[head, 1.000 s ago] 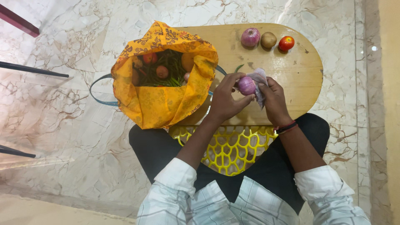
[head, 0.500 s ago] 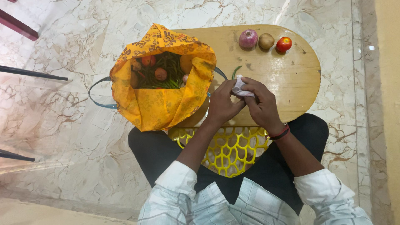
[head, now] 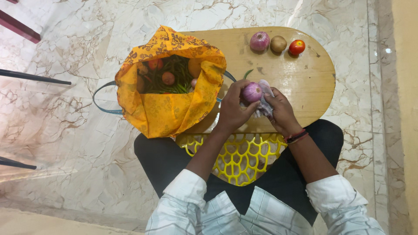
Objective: The person removes produce from a yellow bag, wipes an apple with a cloth, and uses a knife and cloth to remove stems from green chilies and skin from an onion.
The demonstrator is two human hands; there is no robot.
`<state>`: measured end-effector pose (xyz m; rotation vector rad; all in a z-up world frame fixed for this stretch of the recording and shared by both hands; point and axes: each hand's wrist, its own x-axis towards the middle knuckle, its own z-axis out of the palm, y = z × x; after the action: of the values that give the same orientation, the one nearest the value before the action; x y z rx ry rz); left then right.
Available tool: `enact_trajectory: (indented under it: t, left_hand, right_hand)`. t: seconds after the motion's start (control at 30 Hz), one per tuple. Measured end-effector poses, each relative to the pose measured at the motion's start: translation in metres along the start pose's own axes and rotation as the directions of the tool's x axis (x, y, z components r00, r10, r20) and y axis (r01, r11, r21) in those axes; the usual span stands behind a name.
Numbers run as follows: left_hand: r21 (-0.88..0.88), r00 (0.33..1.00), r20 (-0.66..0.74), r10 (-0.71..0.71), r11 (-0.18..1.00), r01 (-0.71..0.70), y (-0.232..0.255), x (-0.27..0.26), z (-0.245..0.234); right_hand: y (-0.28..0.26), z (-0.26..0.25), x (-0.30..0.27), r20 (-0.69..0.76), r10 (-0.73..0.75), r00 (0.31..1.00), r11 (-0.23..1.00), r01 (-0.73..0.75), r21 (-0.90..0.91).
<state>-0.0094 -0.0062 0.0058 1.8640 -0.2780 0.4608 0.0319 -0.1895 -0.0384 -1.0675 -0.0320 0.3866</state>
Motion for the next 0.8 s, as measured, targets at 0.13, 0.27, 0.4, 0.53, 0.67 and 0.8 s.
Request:
enact_trajectory:
  t: [0.13,0.27,0.4,0.53,0.67,0.8]
  left_hand:
    - [0.097,0.999,-0.046,0.02,0.995,-0.016,-0.011,0.002,0.0]
    - [0.093,0.998,-0.028,-0.057,0.994,0.06,-0.018,0.001,0.003]
    - [0.077,0.996,-0.019,-0.084,0.993,0.086,-0.016,0.001,0.001]
    - [0.069,0.996,-0.019,-0.088,0.994,0.089,-0.013,0.001,0.001]
    - [0.164,0.999,-0.027,0.02,0.986,-0.015,-0.012,0.002,0.005]
    - [0.134,0.993,-0.018,-0.118,0.984,0.119,-0.016,0.003,0.011]
  right_hand:
    - [0.003,-0.002,-0.004,-0.008,-0.123,0.992,0.978,0.12,-0.169]
    - [0.0,-0.001,-0.011,-0.013,-0.17,0.985,0.945,0.16,-0.284]
    - [-0.015,0.004,-0.01,0.014,-0.214,0.977,0.934,0.209,-0.29]
    - [-0.02,-0.001,-0.002,-0.004,-0.218,0.976,0.933,0.207,-0.294]
    - [-0.006,-0.012,0.003,-0.043,-0.056,0.997,0.915,0.034,-0.401]
    - [0.001,-0.014,0.006,0.052,0.006,0.999,0.977,0.005,-0.213]
